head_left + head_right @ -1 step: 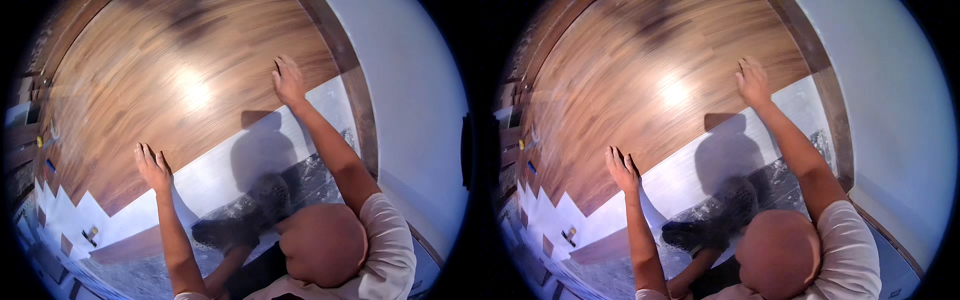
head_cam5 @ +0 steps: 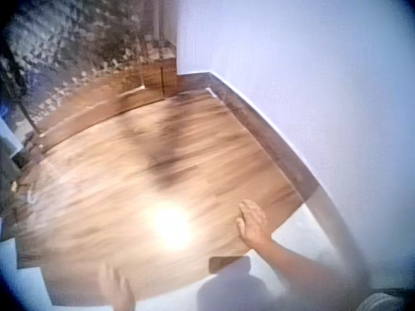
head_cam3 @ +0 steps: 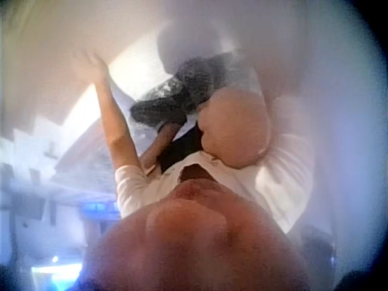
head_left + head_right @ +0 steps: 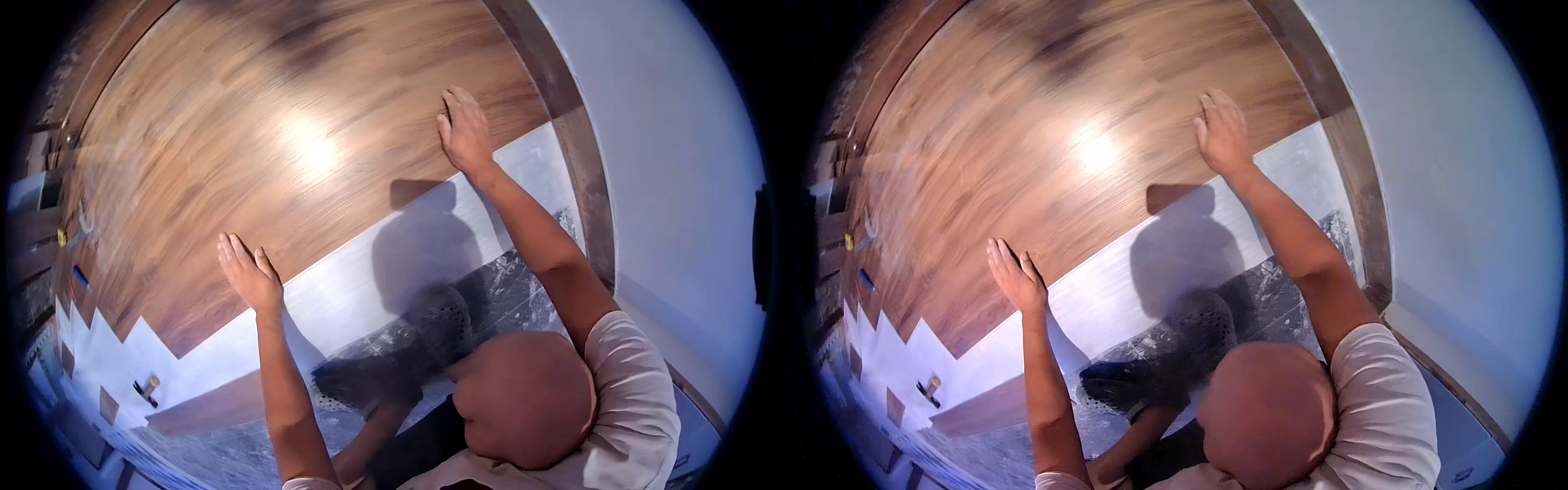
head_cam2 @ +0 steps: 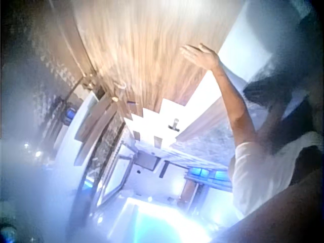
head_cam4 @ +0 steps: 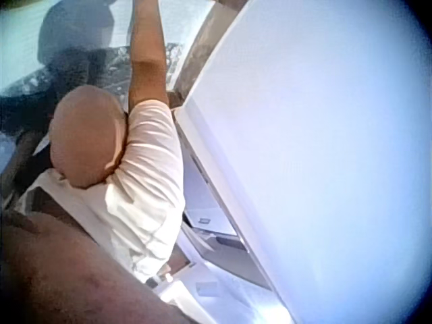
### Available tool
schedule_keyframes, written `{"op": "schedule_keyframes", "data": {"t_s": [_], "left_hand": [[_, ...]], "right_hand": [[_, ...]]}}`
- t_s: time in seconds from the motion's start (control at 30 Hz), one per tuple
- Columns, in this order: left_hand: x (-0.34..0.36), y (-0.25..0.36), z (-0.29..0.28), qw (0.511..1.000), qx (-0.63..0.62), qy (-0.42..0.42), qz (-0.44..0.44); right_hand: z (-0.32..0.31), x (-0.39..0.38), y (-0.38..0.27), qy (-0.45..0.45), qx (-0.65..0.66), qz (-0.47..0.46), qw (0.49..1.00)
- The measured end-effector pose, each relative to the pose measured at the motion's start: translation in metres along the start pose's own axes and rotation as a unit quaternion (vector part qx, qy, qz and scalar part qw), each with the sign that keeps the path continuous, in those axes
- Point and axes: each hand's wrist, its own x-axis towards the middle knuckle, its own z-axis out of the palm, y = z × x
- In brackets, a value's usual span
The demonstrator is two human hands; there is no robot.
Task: The person installs wood-patterned flooring planks by positioning them on an underlayment, marking cuts with a pencil and square, and tapping them into place using a hammer.
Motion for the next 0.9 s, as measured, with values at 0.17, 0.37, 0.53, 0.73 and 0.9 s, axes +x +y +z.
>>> {"op": "schedule_keyframes", "data": {"t_s": [0.17, 0.37, 0.53, 0.73, 0.9], "left_hand": [[0.004, 0.005, 0.006, 0.999, 0.001, -0.037, 0.014], [0.005, 0.007, 0.003, 0.999, 0.008, -0.034, 0.013], [0.006, 0.004, 0.01, 0.999, 0.012, -0.022, 0.03], [0.003, 0.003, 0.011, 0.999, 0.02, -0.028, 0.025], [0.002, 0.003, 0.01, 0.999, 0.032, -0.034, 0.028]], "right_hand": [[0.001, -0.002, 0.012, -0.035, 0.004, 0.014, 0.999], [0.001, -0.005, 0.023, -0.062, 0.064, 0.026, 0.996], [-0.021, 0.008, 0.075, -0.084, 0.057, 0.028, 0.994], [-0.027, 0.008, 0.106, -0.038, -0.042, 0.088, 0.994], [-0.028, 0.001, 0.106, -0.026, -0.037, 0.08, 0.996]]}}
